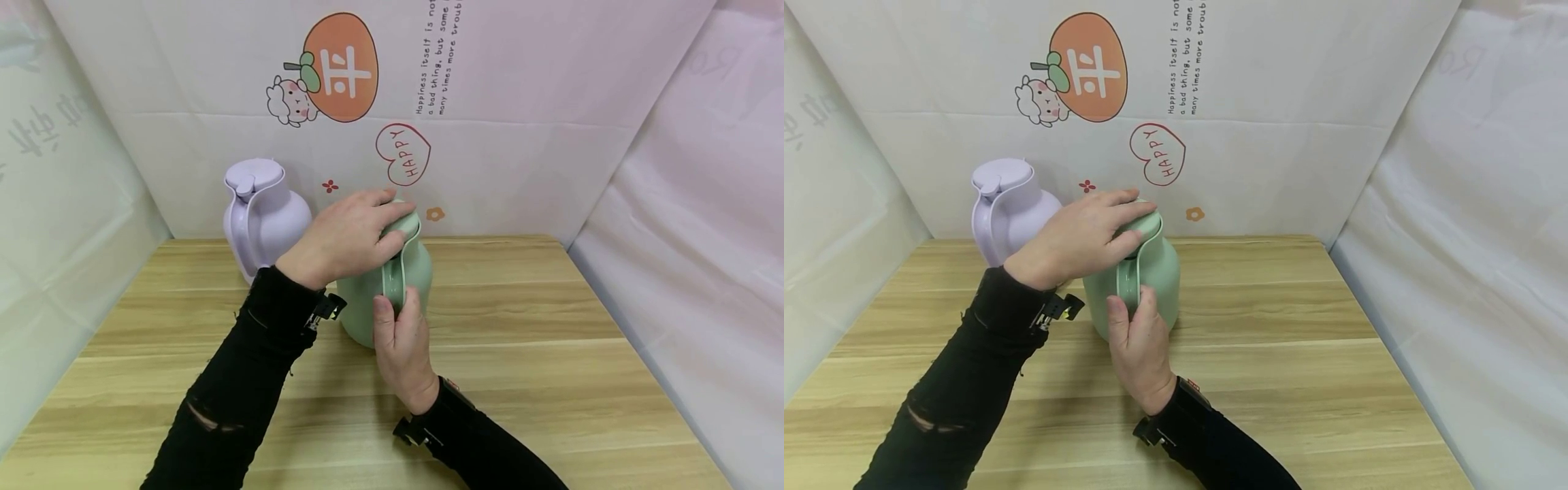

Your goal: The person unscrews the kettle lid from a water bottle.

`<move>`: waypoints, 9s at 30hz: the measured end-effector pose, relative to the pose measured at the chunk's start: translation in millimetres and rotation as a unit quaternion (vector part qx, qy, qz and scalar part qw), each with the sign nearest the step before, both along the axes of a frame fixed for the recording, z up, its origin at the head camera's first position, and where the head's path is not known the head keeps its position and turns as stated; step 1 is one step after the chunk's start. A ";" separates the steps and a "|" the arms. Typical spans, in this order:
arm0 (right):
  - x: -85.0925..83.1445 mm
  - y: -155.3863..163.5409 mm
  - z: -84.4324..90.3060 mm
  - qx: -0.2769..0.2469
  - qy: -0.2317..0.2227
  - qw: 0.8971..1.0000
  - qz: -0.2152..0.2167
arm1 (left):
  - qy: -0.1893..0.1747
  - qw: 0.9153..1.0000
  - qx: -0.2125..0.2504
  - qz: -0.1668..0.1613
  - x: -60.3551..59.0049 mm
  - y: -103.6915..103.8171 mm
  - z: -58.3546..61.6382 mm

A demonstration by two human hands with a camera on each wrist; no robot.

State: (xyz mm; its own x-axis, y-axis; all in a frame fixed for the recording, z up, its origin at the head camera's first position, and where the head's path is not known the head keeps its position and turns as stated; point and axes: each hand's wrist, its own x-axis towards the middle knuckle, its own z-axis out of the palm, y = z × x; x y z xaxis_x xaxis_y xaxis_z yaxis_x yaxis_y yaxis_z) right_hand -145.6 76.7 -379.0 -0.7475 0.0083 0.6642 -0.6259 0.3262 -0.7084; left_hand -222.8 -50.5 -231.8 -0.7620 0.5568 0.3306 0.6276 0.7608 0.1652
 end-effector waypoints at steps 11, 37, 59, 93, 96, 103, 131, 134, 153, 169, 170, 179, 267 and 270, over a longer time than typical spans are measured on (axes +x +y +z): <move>0.1 -0.2 0.1 -0.002 0.000 1.000 -0.003 | 0.038 0.999 -0.001 0.006 1.7 1.3 0.3; 0.2 0.0 1.4 -0.008 0.000 1.000 0.007 | 0.074 0.994 -0.001 0.081 5.4 10.5 -2.6; -0.4 0.4 0.7 -0.002 0.008 1.000 0.010 | 0.058 0.994 0.029 0.087 4.4 11.0 -6.2; -1.6 -0.6 0.5 -0.001 0.005 1.000 0.007 | 0.087 0.995 0.004 0.044 7.0 9.8 -6.3; -1.3 -0.5 0.9 0.002 0.007 1.000 0.005 | 0.089 0.995 0.002 0.050 7.6 10.5 -6.5; -1.6 -0.3 -0.3 0.002 0.015 1.000 0.005 | 0.095 0.994 -0.001 0.062 8.4 12.8 -6.9; -1.1 -0.5 0.5 -0.004 0.007 1.000 0.004 | -0.001 0.996 0.084 -0.009 3.1 2.8 1.6; -1.0 -0.4 0.3 -0.005 0.004 1.000 0.006 | -0.019 0.996 0.080 -0.025 0.6 0.0 2.9; -1.1 -0.8 0.0 -0.006 0.006 1.000 0.006 | 0.042 0.996 0.059 0.045 2.4 6.0 4.1; -1.6 -0.8 -0.8 -0.009 0.007 1.000 0.007 | 0.076 0.992 0.056 0.078 1.6 12.2 1.0; -1.7 -0.8 -0.8 -0.009 0.007 1.000 0.007 | 0.076 0.993 0.054 0.079 1.6 12.0 1.0; -1.4 -0.8 -0.3 -0.006 0.007 1.000 0.004 | 0.084 0.992 0.042 0.085 3.4 11.3 0.5; -0.9 0.7 -1.5 0.005 0.010 1.000 -0.007 | 0.130 0.989 0.022 0.062 6.8 14.1 -6.1; -1.0 0.9 -1.2 0.004 0.010 1.000 -0.006 | 0.133 0.989 0.017 0.066 6.8 14.3 -6.1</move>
State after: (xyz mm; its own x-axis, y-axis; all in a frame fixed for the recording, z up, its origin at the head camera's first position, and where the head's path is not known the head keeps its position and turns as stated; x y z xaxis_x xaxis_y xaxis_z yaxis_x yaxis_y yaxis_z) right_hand -146.6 77.6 -380.2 -0.7343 0.0131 0.6787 -0.6352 0.3392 -0.6938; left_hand -216.0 -36.3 -237.9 -0.7106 0.4438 0.5460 0.5484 0.8355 0.0346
